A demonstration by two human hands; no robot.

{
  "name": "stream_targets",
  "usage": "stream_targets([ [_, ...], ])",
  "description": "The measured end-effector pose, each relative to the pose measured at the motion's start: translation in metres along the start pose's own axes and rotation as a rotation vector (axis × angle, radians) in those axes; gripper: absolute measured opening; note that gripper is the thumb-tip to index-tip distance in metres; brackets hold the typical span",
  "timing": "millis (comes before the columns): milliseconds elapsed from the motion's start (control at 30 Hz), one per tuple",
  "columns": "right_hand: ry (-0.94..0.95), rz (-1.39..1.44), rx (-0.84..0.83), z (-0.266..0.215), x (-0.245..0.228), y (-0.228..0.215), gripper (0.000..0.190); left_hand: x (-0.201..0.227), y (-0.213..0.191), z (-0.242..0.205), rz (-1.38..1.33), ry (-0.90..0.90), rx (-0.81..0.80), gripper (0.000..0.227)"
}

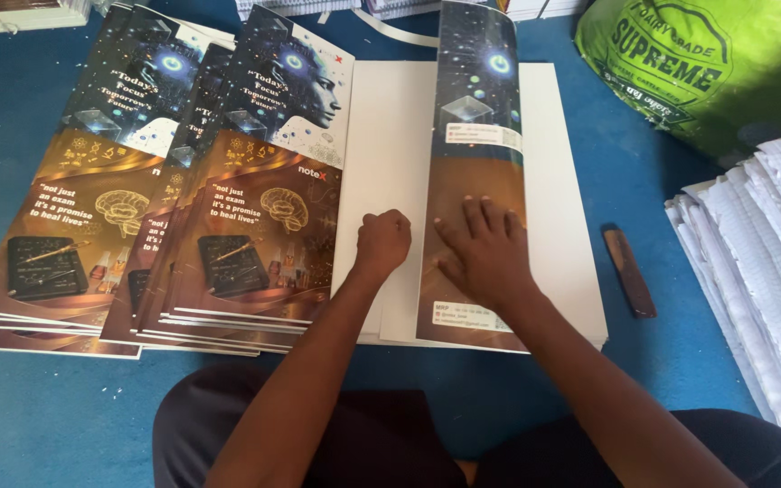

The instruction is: The person inserts a printed cover sheet into a stack of white paper, folds it over the edge, and presses it down to secure it. This process is repeated for multiple notebooks.

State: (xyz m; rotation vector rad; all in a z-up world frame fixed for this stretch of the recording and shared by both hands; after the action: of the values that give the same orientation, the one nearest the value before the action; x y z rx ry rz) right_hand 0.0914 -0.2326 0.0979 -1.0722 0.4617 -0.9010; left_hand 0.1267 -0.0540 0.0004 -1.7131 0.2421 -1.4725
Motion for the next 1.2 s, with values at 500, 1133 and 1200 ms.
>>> stream_targets([
  [500, 0.331, 0.38, 0.101, 0.04, 0.04, -0.005, 0.061, -0.006, 0.006, 0.033, -0.086, -0.129, -0.306, 0.039],
  [1133, 0.447, 0.414, -0.064, 0.037, 0.072, 0.07, 0.091, -0.005, -0.007, 0.02, 0.005, -0.133, 0.116, 0.043],
  [1200, 0.442, 0.389, -0.073, 0.037, 0.07, 0.07, 0.091, -0.001, -0.009, 0.02, 0.037, -0.126, 0.099, 0.041],
])
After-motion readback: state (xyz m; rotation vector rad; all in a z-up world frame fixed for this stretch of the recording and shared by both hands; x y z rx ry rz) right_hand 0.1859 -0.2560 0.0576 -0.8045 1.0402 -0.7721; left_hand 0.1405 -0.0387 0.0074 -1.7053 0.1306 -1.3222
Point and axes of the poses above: each hand's wrist, its own z-axis towards the middle knuckle, its own y-axis out of the palm, x = y × z, the point moved 5 cm from there along z, towards the middle knuckle, and after that the axes turned 15 degrees about x, right-handed, at the moved point
